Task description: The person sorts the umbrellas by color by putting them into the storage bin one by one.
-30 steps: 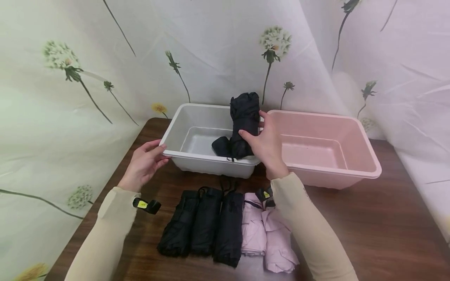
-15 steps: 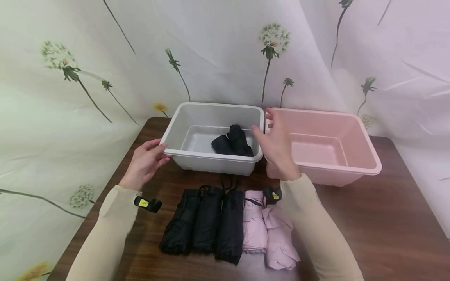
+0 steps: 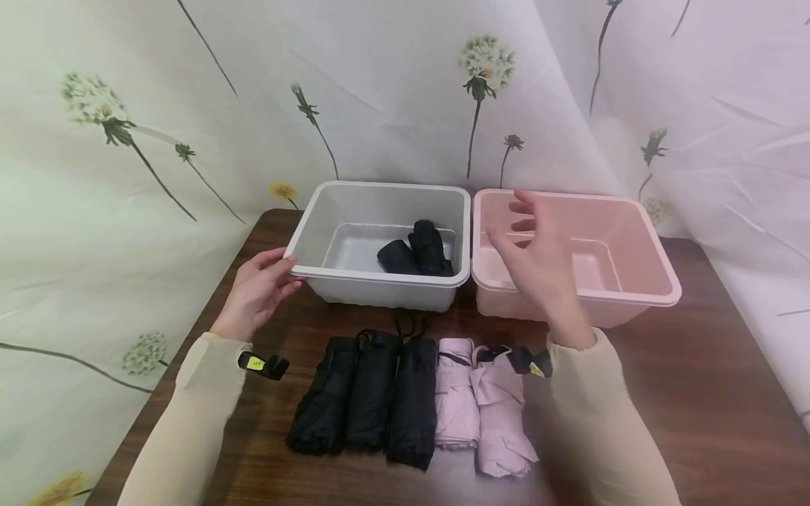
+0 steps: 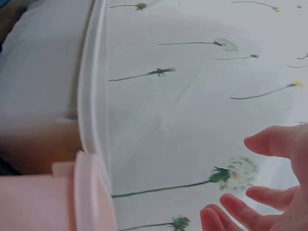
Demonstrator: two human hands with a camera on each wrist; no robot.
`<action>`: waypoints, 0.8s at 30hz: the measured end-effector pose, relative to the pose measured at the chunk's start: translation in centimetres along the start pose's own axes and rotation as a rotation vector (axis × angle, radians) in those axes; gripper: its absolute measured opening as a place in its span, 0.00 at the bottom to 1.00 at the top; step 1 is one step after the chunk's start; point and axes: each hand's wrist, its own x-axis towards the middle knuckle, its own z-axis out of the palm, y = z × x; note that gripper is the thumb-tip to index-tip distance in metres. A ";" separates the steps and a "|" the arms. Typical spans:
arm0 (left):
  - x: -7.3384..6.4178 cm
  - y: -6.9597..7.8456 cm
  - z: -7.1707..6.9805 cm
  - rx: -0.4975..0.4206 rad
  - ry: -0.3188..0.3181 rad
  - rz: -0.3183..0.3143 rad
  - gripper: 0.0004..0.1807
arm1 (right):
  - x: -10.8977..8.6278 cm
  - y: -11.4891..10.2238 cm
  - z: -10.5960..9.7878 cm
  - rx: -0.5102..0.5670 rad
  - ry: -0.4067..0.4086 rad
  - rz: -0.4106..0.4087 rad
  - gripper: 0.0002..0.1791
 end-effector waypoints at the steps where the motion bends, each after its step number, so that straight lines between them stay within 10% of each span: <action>1: 0.0 0.0 0.0 -0.001 0.002 0.000 0.32 | -0.2 -0.1 -0.3 0.001 0.008 -0.006 0.32; 24: -0.3 0.4 -0.1 -0.004 -0.021 -0.015 0.34 | -5.2 -1.1 -6.0 0.019 0.129 -0.055 0.31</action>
